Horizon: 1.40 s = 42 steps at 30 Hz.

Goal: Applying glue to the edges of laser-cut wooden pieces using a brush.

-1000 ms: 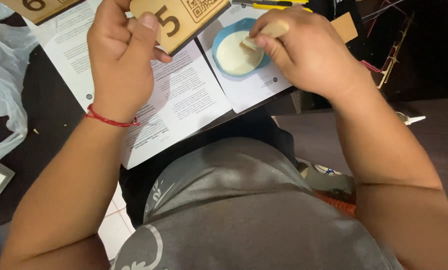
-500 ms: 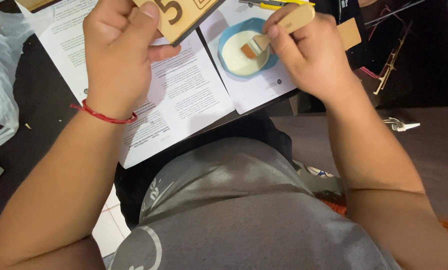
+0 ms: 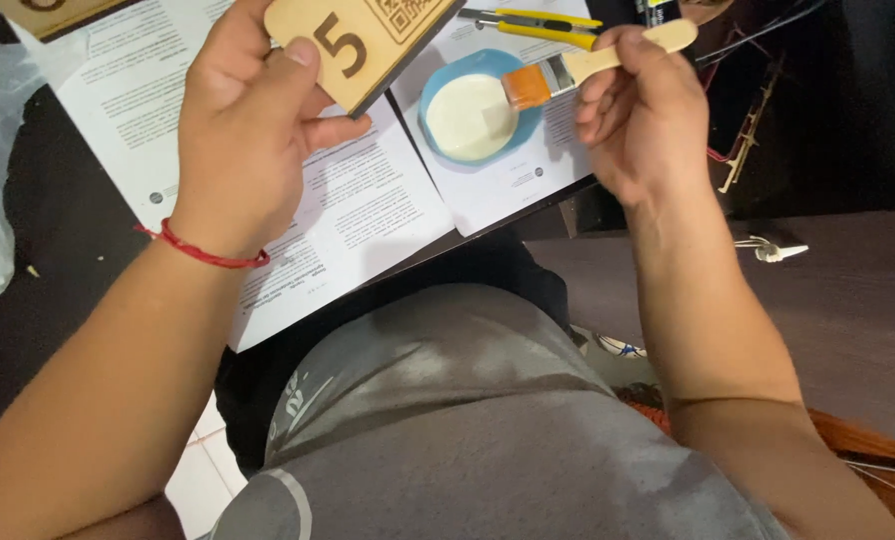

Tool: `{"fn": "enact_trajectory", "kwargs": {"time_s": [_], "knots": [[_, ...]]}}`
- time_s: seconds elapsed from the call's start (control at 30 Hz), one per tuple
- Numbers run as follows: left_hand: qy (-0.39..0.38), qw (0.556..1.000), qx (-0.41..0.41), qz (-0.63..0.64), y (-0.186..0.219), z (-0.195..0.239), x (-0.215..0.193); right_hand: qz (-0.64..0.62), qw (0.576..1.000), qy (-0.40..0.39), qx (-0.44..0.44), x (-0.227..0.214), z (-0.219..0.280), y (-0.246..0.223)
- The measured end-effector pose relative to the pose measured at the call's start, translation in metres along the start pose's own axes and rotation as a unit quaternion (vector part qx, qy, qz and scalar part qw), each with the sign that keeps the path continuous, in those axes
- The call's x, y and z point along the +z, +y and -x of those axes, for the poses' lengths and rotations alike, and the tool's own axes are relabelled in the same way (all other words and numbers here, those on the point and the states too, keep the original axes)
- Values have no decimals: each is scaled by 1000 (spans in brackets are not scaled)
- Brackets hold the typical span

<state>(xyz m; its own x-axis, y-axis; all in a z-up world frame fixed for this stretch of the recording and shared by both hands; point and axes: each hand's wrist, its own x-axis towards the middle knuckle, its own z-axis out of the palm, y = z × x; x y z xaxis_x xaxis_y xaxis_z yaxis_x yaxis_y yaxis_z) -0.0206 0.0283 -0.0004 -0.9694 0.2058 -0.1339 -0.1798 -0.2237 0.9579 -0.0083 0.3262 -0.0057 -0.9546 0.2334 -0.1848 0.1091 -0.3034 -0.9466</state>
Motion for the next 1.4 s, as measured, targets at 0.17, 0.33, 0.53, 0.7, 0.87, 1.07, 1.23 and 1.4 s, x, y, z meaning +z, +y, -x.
{"fn": "enact_trajectory", "kwargs": {"time_s": [0.17, 0.33, 0.53, 0.7, 0.87, 1.07, 1.23, 1.4], "knots": [[-6, 1000, 0, -9, 6, 6, 5, -88, 992, 33, 87, -10, 5, 0], [-7, 1000, -10, -13, 0, 4, 7, -129, 986, 38, 96, 3, 13, -15], [-5, 1000, -19, 2, -6, 1, 7, 101, 963, -23, -248, 51, 37, -27], [-20, 1000, 20, -1, -7, 3, 9, 423, 683, -148, -577, 78, 46, -34], [-36, 997, 62, -9, -13, 4, 9, 442, 630, -198, -607, 97, 44, -20], [-35, 995, 89, -40, -11, 7, 11, 418, 658, -237, -579, 102, 59, -14], [-33, 997, 70, -3, -15, 6, 10, 430, 657, -163, -597, 100, 59, -31], [-66, 986, 154, -1, -12, 12, 14, 420, 632, -203, -618, 102, 46, -11]]}}
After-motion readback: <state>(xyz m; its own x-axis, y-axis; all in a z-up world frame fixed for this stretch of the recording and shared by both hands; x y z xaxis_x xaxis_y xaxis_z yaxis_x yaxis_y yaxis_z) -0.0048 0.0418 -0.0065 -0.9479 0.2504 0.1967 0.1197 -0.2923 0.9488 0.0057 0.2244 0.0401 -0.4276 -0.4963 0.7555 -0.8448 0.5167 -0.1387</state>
